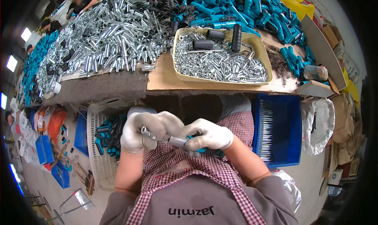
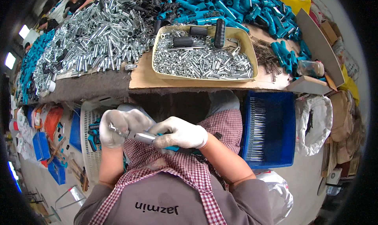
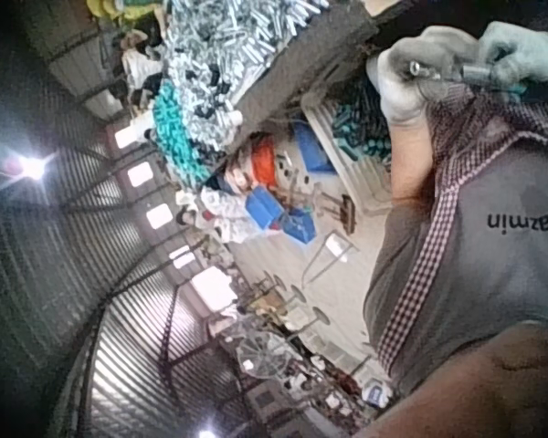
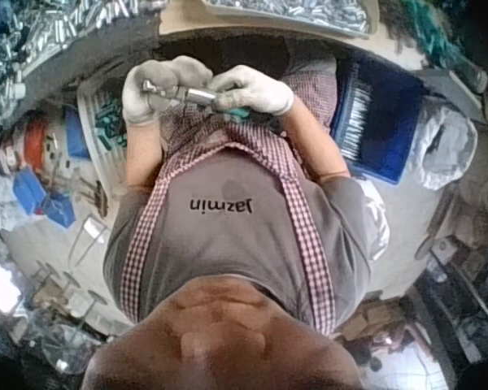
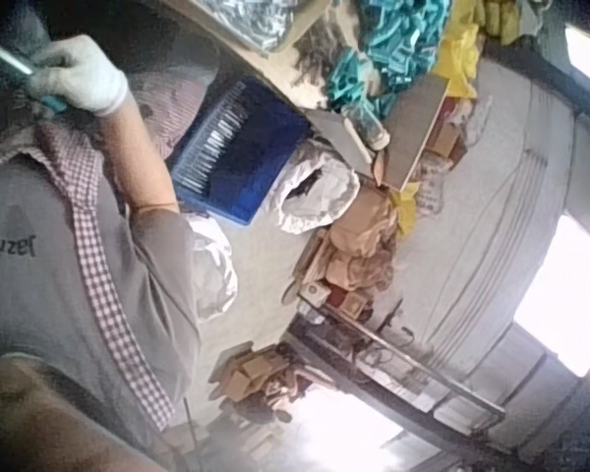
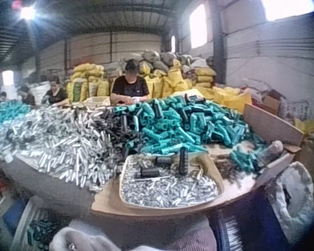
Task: Assembling plastic and metal components of handheld tools at a factory workbench.
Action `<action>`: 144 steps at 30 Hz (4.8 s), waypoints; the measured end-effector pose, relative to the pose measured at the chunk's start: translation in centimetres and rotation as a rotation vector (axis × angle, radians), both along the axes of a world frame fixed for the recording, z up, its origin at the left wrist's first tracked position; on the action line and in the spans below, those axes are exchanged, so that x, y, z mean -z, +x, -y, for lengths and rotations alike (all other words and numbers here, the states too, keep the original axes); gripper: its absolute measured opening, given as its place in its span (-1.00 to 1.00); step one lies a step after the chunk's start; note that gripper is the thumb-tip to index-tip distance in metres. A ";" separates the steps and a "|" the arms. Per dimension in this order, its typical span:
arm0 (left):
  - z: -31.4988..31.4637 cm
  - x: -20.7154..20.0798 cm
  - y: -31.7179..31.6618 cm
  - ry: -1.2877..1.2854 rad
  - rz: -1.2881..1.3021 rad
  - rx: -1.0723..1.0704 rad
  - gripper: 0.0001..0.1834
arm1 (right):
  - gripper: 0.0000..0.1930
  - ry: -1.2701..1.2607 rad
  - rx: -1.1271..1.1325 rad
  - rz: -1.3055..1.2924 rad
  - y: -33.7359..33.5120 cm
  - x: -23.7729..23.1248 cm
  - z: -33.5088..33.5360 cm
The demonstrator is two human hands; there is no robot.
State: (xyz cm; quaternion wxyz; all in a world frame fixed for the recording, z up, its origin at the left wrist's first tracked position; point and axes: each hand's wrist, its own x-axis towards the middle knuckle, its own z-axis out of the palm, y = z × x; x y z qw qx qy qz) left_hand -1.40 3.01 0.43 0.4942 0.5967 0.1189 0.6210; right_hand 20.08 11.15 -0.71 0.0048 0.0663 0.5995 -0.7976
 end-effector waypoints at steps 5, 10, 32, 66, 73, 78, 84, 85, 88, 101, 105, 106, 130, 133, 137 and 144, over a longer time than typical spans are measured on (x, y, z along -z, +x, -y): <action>1.9 -3.8 -1.9 -0.570 -0.546 -0.487 -0.45 | -0.60 0.872 0.538 0.115 -0.1 -2.5 1.4; 2.8 -4.5 0.0 -0.524 -0.854 -0.698 -0.80 | -0.57 0.936 0.504 0.159 0.5 -2.0 0.7; 4.1 -0.3 -0.1 -0.328 -0.806 -0.625 -0.64 | -0.62 1.138 0.405 0.147 0.9 -0.2 0.4; 4.0 0.5 0.8 -0.107 -0.898 -0.822 -0.45 | -0.59 1.115 0.426 0.139 1.9 0.0 -0.3; 4.1 1.5 -0.5 -0.641 -1.263 -0.363 -0.05 | -0.69 -0.668 1.002 -0.517 -0.9 2.9 1.1; 5.9 2.3 -2.1 -0.762 -1.031 -0.327 -0.19 | -0.77 -0.951 1.158 -0.043 -2.0 20.2 -5.4; 1.2 8.1 1.3 -0.604 -1.102 -0.437 -0.38 | -0.55 0.893 0.259 0.770 -5.1 39.0 -10.5; 1.0 8.6 1.5 -0.647 -1.166 -0.444 -0.41 | -0.55 0.897 0.252 0.748 -5.8 39.3 -10.2; 1.1 10.9 1.7 -0.688 -1.277 -0.496 -0.45 | -0.55 0.892 0.281 0.700 -6.3 39.5 -9.4; -1.1 14.8 2.1 -0.673 -1.333 -0.618 -0.44 | -0.54 0.860 0.377 0.586 -6.6 38.9 -9.2; -2.2 16.3 4.8 -0.901 -1.461 -0.475 -0.28 | -0.54 0.872 0.399 0.566 -6.9 38.7 -9.0; -2.3 17.3 5.4 -0.935 -1.406 -0.464 -0.26 | -0.54 0.874 0.422 0.564 -6.6 38.8 -8.9; -4.1 19.6 5.4 -1.030 -1.278 -0.549 -0.64 | -0.74 0.951 0.856 0.518 -7.9 29.0 -5.7; -4.4 18.4 5.4 -0.991 -1.255 -0.561 -0.61 | -0.70 1.388 0.418 0.670 -6.7 29.8 -7.9; -3.7 18.5 4.5 -0.989 -1.254 -0.524 -0.63 | -0.63 0.559 0.614 0.510 -6.2 30.7 -7.6; -4.6 22.5 7.0 -0.983 -1.291 -0.554 -0.62 | -0.67 0.867 1.118 0.413 -6.5 35.1 -6.8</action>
